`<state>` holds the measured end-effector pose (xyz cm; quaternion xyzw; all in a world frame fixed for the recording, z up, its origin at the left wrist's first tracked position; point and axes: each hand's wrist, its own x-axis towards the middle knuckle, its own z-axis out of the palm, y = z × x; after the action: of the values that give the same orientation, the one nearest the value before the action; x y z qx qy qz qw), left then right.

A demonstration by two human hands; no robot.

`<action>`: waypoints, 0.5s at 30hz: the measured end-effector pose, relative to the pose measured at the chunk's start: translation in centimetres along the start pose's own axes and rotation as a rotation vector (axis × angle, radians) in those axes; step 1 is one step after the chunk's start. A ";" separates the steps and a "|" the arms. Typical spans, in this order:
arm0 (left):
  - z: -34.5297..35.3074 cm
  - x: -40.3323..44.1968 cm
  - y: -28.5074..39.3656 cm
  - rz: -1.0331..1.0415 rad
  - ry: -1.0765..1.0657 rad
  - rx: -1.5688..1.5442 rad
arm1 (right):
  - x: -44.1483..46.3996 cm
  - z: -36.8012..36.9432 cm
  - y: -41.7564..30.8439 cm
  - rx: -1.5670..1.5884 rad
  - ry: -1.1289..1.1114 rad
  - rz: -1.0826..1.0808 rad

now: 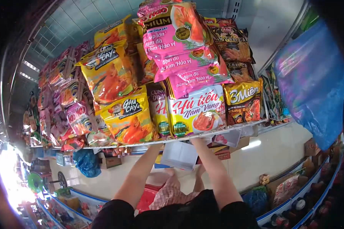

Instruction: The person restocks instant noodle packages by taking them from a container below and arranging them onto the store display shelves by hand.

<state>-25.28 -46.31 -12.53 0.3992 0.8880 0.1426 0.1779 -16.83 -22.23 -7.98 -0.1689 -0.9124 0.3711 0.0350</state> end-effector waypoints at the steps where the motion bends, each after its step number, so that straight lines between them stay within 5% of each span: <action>1: 0.0 0.0 0.0 -0.032 0.008 -0.069 | 0.7 0.2 0.1 0.115 0.016 0.052; 13: -2.9 -0.2 3.2 -0.449 0.003 -0.890 | -3.3 1.6 -5.4 1.563 0.188 0.696; 15: -7.1 -2.1 7.1 -0.403 0.154 -0.936 | -4.3 -0.2 -4.2 1.771 0.039 0.775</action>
<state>-22.33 -44.12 -2.92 0.0863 0.7989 0.5166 0.2957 -13.99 -26.35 -4.66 -0.3767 -0.1822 0.9074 0.0399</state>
